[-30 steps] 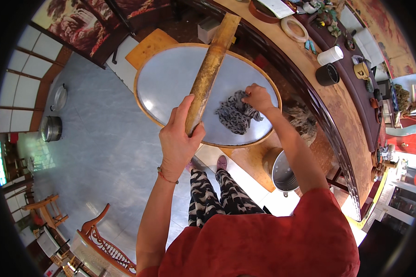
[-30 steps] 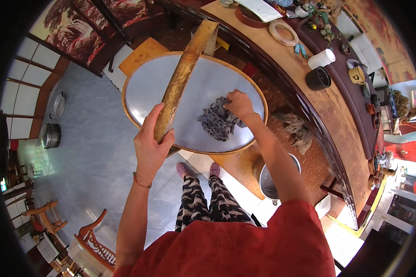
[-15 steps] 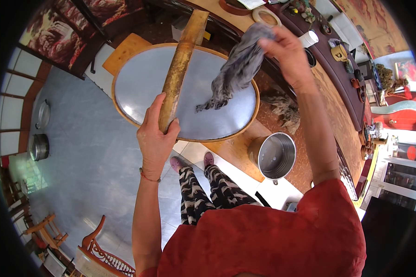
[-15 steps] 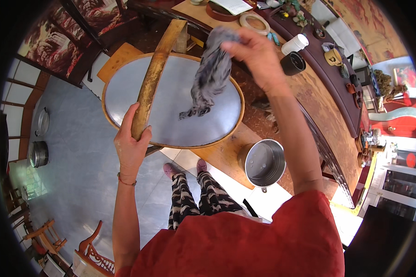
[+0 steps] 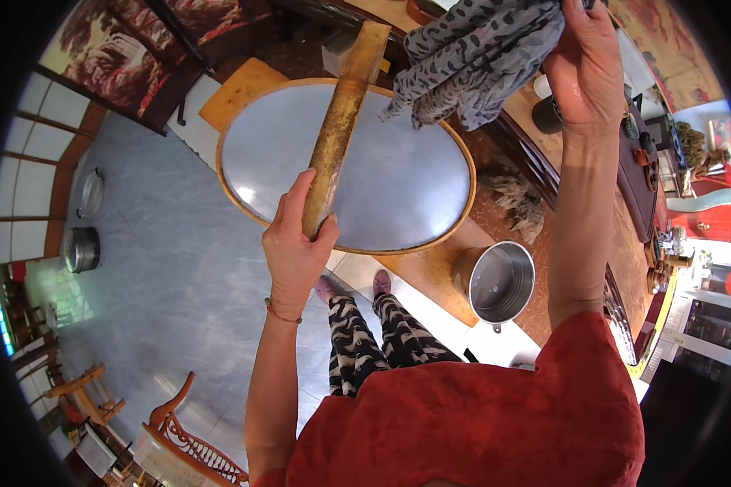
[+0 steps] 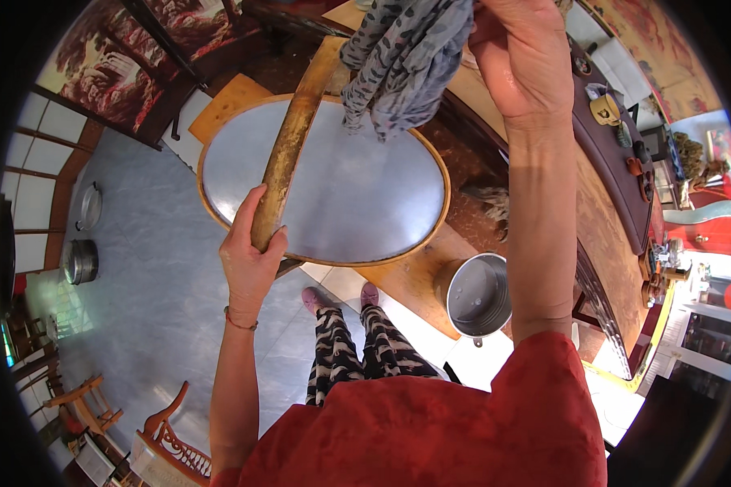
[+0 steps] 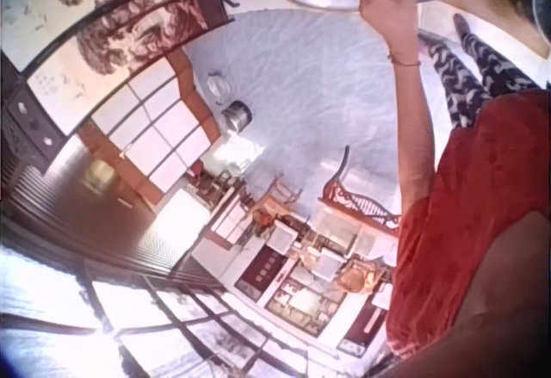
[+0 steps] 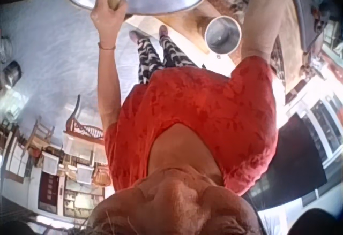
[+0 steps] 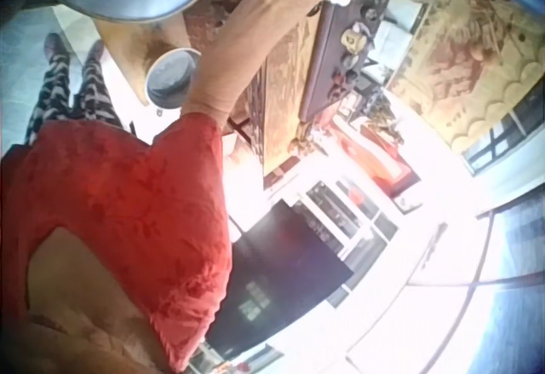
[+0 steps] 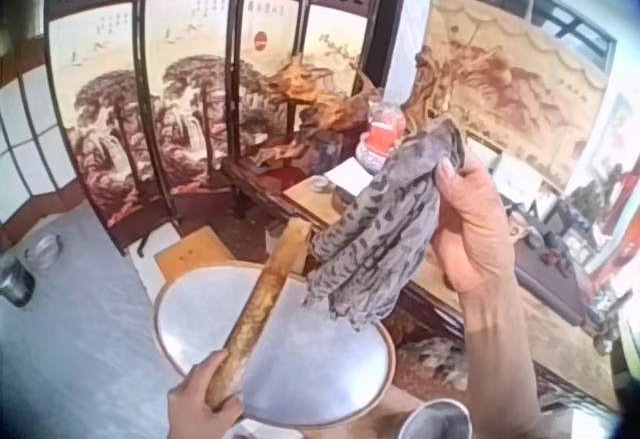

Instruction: The person cleans a large metal container and a wooden structure. They wipe the inside and outside of the metal basin with a cloth, and also wipe down the wooden frame of a large sieve-like object.

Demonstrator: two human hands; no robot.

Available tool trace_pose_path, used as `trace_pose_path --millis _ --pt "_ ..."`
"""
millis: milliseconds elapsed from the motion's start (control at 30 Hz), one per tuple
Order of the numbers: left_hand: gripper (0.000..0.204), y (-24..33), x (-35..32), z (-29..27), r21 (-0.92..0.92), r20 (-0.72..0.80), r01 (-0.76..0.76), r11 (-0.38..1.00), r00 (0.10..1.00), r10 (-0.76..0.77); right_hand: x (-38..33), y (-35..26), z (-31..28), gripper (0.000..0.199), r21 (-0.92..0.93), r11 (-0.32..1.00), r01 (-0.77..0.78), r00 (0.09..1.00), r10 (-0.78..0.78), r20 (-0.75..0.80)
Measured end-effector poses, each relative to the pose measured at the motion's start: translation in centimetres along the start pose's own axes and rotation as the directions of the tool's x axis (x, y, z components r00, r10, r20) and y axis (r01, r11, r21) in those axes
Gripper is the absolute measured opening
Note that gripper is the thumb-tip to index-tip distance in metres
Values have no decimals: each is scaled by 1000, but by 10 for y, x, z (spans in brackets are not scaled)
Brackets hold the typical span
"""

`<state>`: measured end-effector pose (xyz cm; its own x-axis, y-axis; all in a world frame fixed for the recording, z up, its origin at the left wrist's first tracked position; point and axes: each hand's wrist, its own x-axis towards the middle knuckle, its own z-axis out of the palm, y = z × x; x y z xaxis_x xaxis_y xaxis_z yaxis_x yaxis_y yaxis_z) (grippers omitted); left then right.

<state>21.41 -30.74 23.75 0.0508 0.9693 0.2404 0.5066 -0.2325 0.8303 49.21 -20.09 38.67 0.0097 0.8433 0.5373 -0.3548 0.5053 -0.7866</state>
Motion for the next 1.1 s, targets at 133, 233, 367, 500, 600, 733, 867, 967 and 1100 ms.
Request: trace_pose_path --millis 133,233,367,500,600,733,867,967,1100 --pt "54 1 -1 -3 -5 -4 9 1000 1000 -9 -1 5 -9 29 81 995 -56 998 57 -8" --pt "54 1 -3 -5 -1 10 47 999 999 -47 1 30 -12 40 -47 971 -236 970 239 48" --pt "54 1 2 3 10 20 -33 999 999 33 -22 76 -69 16 -457 825 -333 942 312 -124" --pt "55 0 1 0 22 13 -41 999 999 41 -96 123 -73 18 -660 679 -321 946 258 -195" --pt "56 0 2 -2 46 27 -25 999 999 24 -195 152 -82 32 -887 443 -132 892 443 89" --pt "55 0 0 -6 78 33 -7 997 999 4 -225 171 -83 37 -912 344 -222 934 344 -98" --pt "54 6 3 3 93 83 28 995 996 -36 -184 227 -87 40 -956 251 -152 985 -36 -166" --pt "55 9 2 -1 103 71 68 992 995 -75 -210 273 -29 44 -990 -140 2 936 348 -47" --pt "57 3 -2 -11 119 99 69 991 992 -81 -288 233 0 41 -1000 18 17 916 401 22"
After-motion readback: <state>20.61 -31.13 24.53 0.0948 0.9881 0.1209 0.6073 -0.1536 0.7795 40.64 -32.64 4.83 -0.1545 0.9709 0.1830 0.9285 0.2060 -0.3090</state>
